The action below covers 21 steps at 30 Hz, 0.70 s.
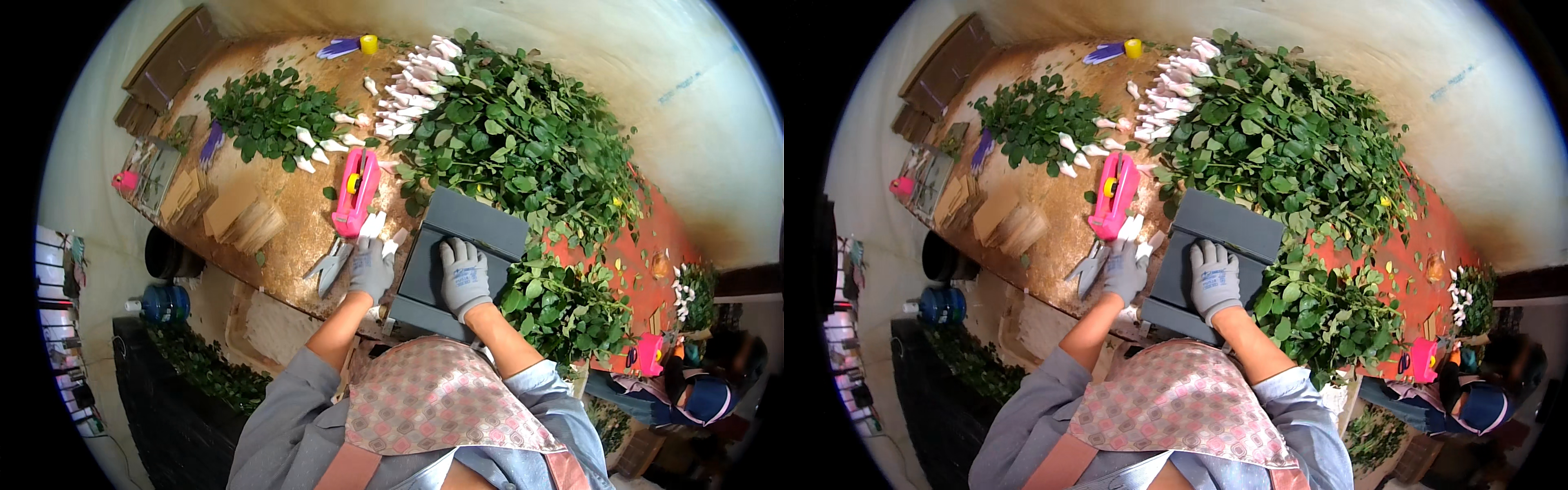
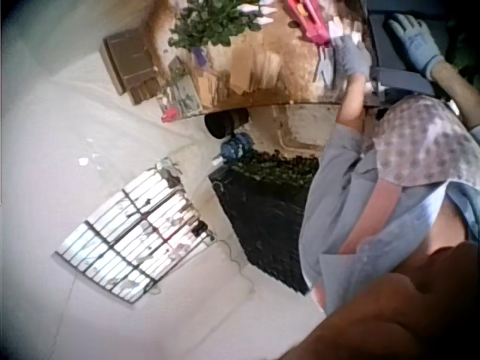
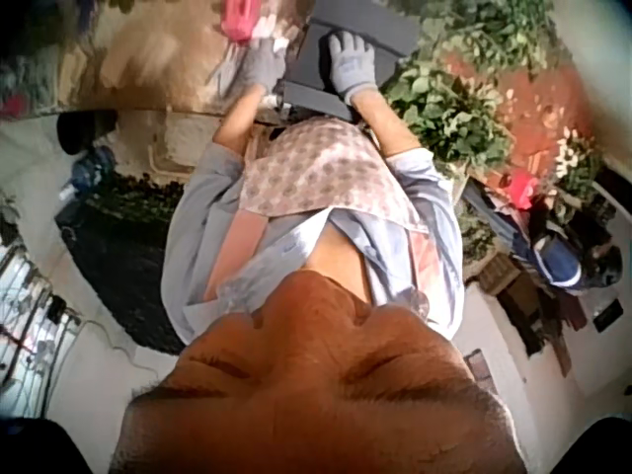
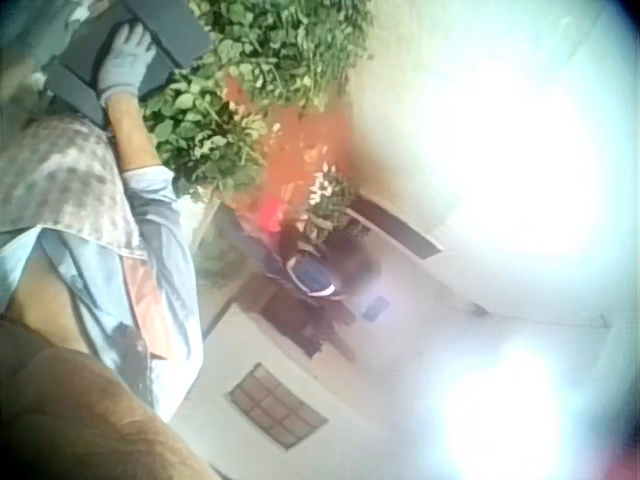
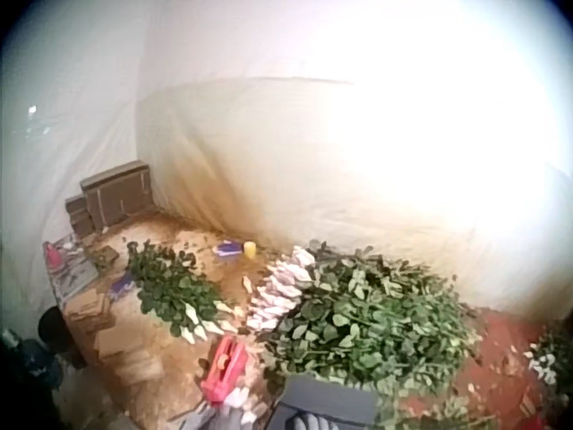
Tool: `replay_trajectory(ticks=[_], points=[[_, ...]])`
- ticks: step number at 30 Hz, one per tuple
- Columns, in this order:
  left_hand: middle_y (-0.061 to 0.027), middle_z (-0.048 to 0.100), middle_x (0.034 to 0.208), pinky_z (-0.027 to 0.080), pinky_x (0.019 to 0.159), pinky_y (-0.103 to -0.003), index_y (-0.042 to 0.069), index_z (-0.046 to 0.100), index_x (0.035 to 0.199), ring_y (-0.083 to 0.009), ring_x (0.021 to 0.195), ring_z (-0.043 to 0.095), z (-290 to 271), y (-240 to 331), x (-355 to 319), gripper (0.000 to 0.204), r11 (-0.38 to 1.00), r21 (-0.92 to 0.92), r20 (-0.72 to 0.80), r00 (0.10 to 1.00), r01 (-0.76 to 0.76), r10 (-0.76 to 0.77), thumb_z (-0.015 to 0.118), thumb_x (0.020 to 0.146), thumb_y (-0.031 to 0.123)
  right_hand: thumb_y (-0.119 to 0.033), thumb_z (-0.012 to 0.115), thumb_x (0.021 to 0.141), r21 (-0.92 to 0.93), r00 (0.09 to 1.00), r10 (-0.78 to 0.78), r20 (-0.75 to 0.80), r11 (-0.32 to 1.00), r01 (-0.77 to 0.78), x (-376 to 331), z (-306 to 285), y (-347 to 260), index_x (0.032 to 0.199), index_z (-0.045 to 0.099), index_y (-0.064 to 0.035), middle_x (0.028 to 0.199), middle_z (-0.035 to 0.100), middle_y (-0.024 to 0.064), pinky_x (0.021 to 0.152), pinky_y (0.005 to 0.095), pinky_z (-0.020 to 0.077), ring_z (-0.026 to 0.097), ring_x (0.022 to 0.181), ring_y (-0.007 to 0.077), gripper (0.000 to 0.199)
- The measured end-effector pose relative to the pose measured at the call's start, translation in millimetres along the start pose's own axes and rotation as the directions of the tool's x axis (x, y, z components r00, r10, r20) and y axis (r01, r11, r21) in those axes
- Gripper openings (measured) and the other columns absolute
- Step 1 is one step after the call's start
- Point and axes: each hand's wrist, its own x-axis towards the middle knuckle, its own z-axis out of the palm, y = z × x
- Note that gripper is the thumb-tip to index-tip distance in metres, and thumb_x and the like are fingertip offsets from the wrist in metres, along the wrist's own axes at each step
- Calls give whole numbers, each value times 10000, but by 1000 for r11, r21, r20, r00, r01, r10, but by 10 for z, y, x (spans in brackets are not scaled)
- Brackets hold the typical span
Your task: The person assembles floral arrangements by placing white flower buds and green leaves into a gray rectangular tray. They repeatedly pick up flower buds and leaves from the table, arrange them in the tray, and adjust the placement. The person uses a pink tape dispenser and a small cardboard piece during the process.
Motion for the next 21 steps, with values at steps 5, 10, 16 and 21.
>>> replay_trajectory(ticks=[5, 10, 16, 21], points=[[-201, 524, 1242, 421, 991, -542, 13, 603, 1146, -448, 1173, 496, 242, 34, 442, 374, 927, 359, -123, 979, -111, 165, 690, 850, 224, -137, 560, 863, 40, 999, 5, -35, 999, -3, -11, -14, -23, 1331, 587, -93, 1386, 558, 142, 1013, 514, 398, 544, 1218, 317, 471], [-163, 563, 1170, 469, 931, -515, 58, 588, 1160, -379, 1145, 535, 507, -80, 487, 249, 883, 410, 155, 972, -227, 177, 510, 967, 195, -110, 580, 836, 123, 999, 17, -44, 992, -11, -6, -24, 5, 1335, 577, -77, 1388, 536, 151, 1044, 524, 393, 527, 1240, 341, 500], [-261, 528, 1286, 449, 1011, -491, 17, 504, 1302, -426, 1216, 530, -161, -185, -219, 497, 931, 240, 561, 822, -276, 99, 620, 862, 218, -115, 595, 826, 142, 998, 35, -58, 989, -27, 5, -4, 26, 1316, 592, -86, 1377, 543, 141, 1043, 524, 393, 525, 1244, 331, 491], [-200, 567, 1158, 502, 897, -512, 55, 569, 1047, -393, 1103, 589, -1058, -813, -1362, 283, 951, 213, 523, 848, -225, 84, 677, 807, 159, -121, 574, 841, 109, 997, 20, -79, 994, -12, 7, 4, 9, 1297, 602, -91, 1351, 561, 138, 1034, 530, 393, 529, 1237, 333, 457]])
